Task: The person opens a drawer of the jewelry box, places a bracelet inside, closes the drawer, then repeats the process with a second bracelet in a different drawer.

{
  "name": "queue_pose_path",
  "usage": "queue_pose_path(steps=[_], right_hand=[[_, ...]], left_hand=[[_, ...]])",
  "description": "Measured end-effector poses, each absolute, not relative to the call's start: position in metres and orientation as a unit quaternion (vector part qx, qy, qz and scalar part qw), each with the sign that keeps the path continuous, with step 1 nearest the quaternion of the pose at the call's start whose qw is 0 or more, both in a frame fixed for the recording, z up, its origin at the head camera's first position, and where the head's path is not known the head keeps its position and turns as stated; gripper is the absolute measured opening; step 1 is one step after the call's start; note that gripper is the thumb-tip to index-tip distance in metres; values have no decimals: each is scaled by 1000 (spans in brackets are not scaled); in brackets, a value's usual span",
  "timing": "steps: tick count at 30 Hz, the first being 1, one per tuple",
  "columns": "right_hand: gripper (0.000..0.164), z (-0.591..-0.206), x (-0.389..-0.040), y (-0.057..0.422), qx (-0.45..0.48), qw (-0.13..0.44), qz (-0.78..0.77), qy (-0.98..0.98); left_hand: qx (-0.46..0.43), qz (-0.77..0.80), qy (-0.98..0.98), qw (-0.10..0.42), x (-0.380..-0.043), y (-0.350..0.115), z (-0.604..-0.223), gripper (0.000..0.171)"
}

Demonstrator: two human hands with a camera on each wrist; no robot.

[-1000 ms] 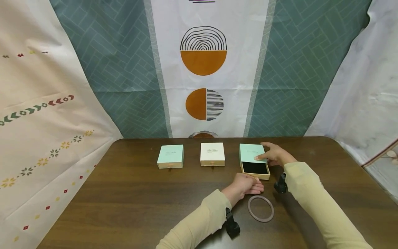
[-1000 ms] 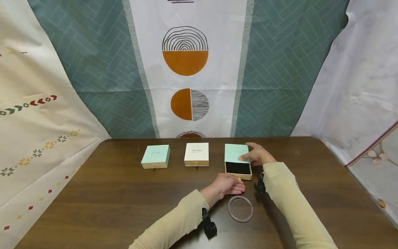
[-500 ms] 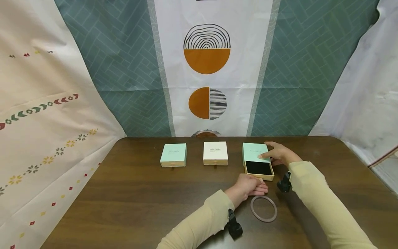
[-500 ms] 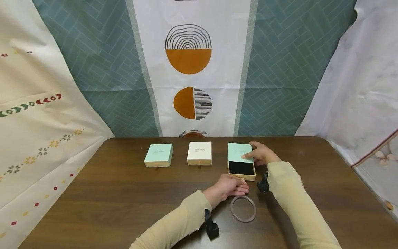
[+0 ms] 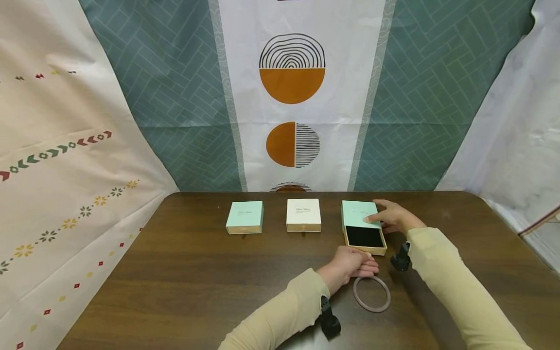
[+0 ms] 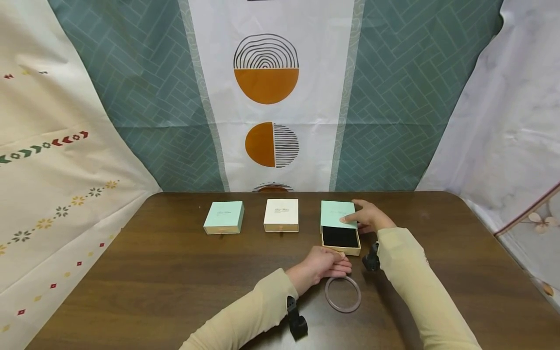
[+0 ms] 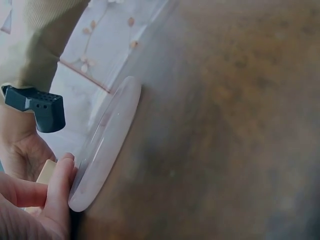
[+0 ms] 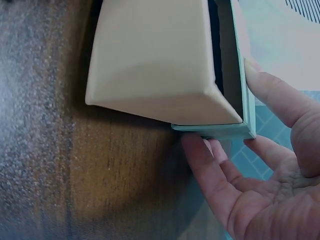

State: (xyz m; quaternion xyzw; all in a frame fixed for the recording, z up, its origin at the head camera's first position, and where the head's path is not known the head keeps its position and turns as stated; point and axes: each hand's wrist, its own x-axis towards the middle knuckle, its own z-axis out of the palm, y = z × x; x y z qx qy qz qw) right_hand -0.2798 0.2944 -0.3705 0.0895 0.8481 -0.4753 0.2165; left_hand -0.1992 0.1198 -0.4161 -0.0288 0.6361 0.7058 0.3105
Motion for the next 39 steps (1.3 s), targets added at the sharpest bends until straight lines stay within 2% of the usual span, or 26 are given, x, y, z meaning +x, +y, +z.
queue_pose_path(steps=[25,39], right_hand=[[96,-373,-282,296,88,216,-471,851],[95,-371,-276,294,85,214,-469,853]], left_hand=[[-34,724,609,320,-189,118,-417,22],[-49,730,604,318,-182,118,-417,17]])
